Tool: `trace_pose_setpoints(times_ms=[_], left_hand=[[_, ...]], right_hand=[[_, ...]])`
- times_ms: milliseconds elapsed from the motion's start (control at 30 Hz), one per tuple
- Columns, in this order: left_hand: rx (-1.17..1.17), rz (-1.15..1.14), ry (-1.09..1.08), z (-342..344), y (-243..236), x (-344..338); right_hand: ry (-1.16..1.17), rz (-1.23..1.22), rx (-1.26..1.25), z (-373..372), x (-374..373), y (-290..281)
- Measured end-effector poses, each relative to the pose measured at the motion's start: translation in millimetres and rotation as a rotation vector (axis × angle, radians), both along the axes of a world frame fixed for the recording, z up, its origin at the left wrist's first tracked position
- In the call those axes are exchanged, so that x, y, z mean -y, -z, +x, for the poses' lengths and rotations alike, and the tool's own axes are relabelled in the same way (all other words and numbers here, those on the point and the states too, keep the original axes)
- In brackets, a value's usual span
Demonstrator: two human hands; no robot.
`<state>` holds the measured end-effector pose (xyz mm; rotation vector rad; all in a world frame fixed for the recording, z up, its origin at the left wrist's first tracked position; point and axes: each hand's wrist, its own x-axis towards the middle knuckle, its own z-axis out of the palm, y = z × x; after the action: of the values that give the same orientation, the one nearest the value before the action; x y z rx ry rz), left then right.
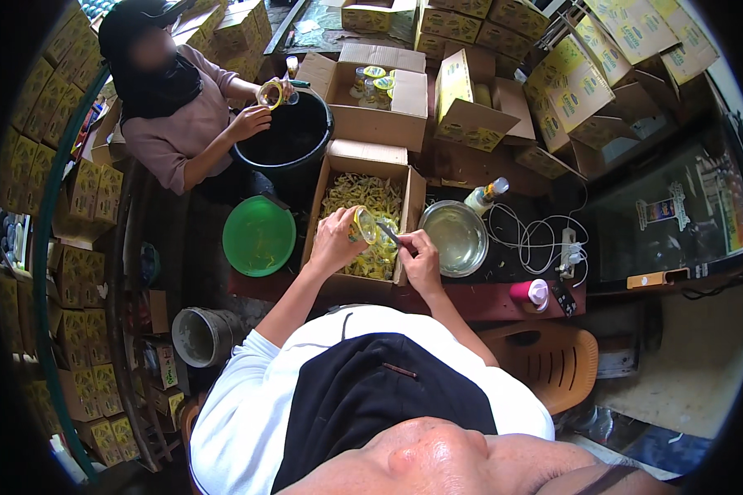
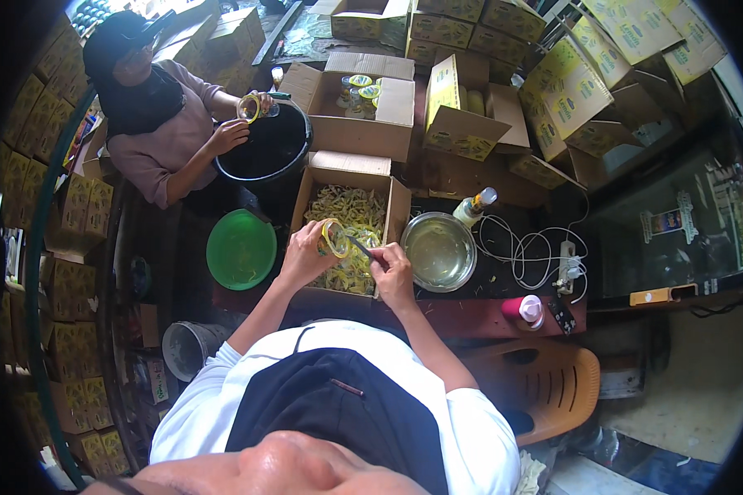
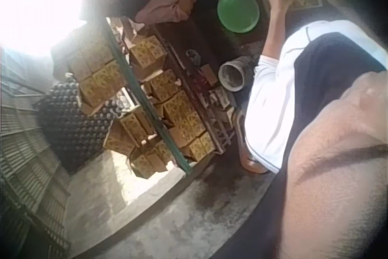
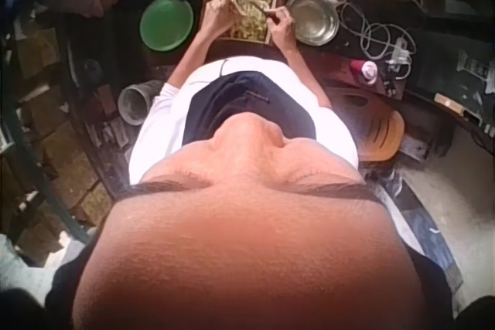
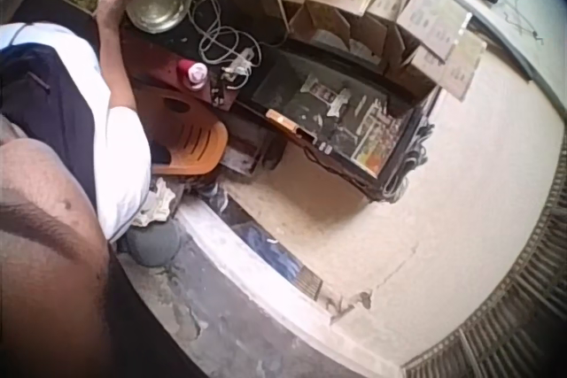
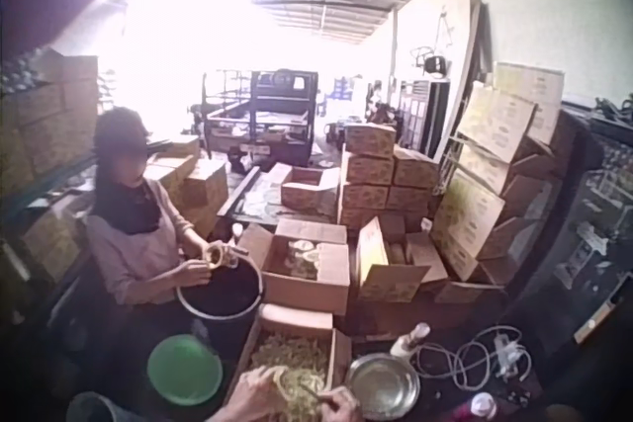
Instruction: The person fills small transparent containers with banana chips from a large cardboard box and places the filled containers into a black bucket.
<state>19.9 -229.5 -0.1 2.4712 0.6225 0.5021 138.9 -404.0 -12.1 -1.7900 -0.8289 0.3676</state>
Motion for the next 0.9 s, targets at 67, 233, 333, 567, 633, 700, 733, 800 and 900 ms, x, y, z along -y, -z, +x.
trace_pose_setpoints(times_ms=[67, 233, 333, 567, 633, 700, 733, 800, 900], left_hand=[[-0.037, -0.088, -0.006, 0.3, -2.7, -0.3], [-0.049, -0.245, 0.051, 0.6, 0.4, -5.2], [-0.086, -0.442, 0.081, -3.1, -1.3, -6.8], [0.035, -0.793, 0.105, -6.8, 12.1, -7.7], [0.087, -0.469, 0.244, -8.9, 11.7, -9.1], [0.049, -0.397, 0.227, -8.6, 16.4, -11.6], [0.047, -0.423, 0.25, -9.1, 17.6, -12.6], [0.051, -0.559, 0.251, -8.1, 20.6, -17.1], [0.145, -0.78, 0.165, -7.9, 18.1, -17.2]], right_hand=[[-0.012, 0.014, 0.19, -2.0, -3.5, 4.0], [-0.029, -0.117, 0.639, -5.8, -2.3, 6.5], [-0.023, -0.126, 0.715, -3.5, -1.3, 12.1], [-0.002, 0.197, -0.575, 11.0, -5.5, 39.4], [-0.096, 0.279, -0.682, 16.5, -7.9, 40.2], [-0.129, 0.325, -0.675, 13.8, -14.3, 35.2], [-0.159, 0.363, -0.674, 12.0, -16.4, 31.2], [-0.186, 0.333, -0.712, 16.3, -19.1, 31.5], [-0.191, 0.281, -0.725, 15.6, -20.7, 31.9]])
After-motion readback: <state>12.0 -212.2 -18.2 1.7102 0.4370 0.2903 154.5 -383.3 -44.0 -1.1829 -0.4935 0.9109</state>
